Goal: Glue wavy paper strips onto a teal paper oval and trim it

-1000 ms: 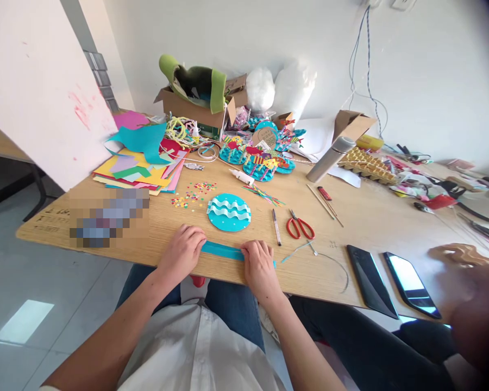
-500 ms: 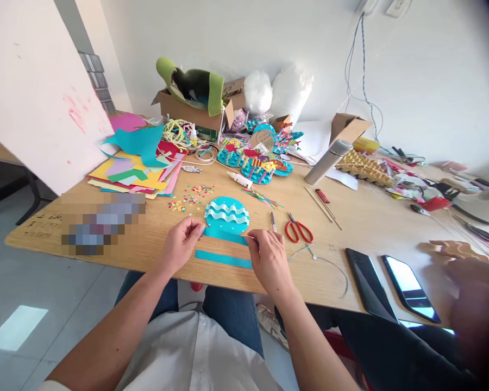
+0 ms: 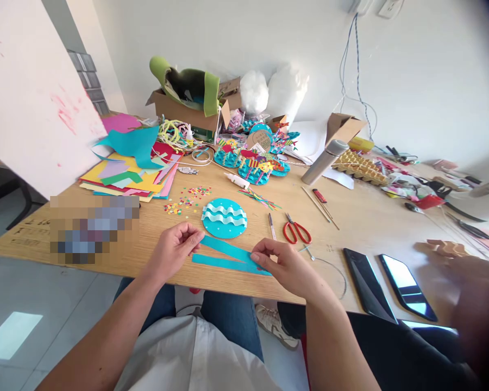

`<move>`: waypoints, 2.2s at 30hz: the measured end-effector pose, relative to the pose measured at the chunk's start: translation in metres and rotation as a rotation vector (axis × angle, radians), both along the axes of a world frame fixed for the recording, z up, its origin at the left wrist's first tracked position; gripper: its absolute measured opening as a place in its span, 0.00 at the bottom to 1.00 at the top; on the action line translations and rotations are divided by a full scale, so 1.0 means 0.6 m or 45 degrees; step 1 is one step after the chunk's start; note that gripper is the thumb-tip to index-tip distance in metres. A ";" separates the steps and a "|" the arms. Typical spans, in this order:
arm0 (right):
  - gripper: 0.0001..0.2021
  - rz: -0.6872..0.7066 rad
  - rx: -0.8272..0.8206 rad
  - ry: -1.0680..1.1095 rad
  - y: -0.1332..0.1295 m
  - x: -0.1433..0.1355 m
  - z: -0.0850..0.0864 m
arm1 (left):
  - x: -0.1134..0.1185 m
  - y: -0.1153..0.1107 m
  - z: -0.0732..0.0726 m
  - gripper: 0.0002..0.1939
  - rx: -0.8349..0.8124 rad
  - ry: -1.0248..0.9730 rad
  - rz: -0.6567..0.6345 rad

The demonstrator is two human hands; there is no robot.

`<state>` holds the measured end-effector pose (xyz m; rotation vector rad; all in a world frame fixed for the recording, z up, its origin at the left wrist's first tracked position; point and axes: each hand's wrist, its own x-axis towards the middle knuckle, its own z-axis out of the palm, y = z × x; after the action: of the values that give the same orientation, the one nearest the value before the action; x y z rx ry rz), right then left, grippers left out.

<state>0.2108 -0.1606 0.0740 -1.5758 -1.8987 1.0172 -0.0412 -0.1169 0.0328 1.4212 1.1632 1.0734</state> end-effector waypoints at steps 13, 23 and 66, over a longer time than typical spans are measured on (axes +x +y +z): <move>0.08 0.117 0.235 -0.461 0.035 -0.068 0.030 | 0.043 -0.012 0.006 0.16 -0.004 -0.018 -0.201; 0.08 -0.007 0.272 -1.061 0.091 -0.073 0.024 | 0.000 0.041 -0.038 0.16 0.275 0.516 0.112; 0.12 -0.073 0.069 -0.819 0.185 -0.139 -0.039 | -0.021 0.076 -0.067 0.18 1.055 1.076 -0.022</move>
<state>0.1273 -0.0497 0.0508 -2.0802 -2.2311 0.4468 -0.0535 -0.0715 -0.0075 2.7030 1.3077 1.0011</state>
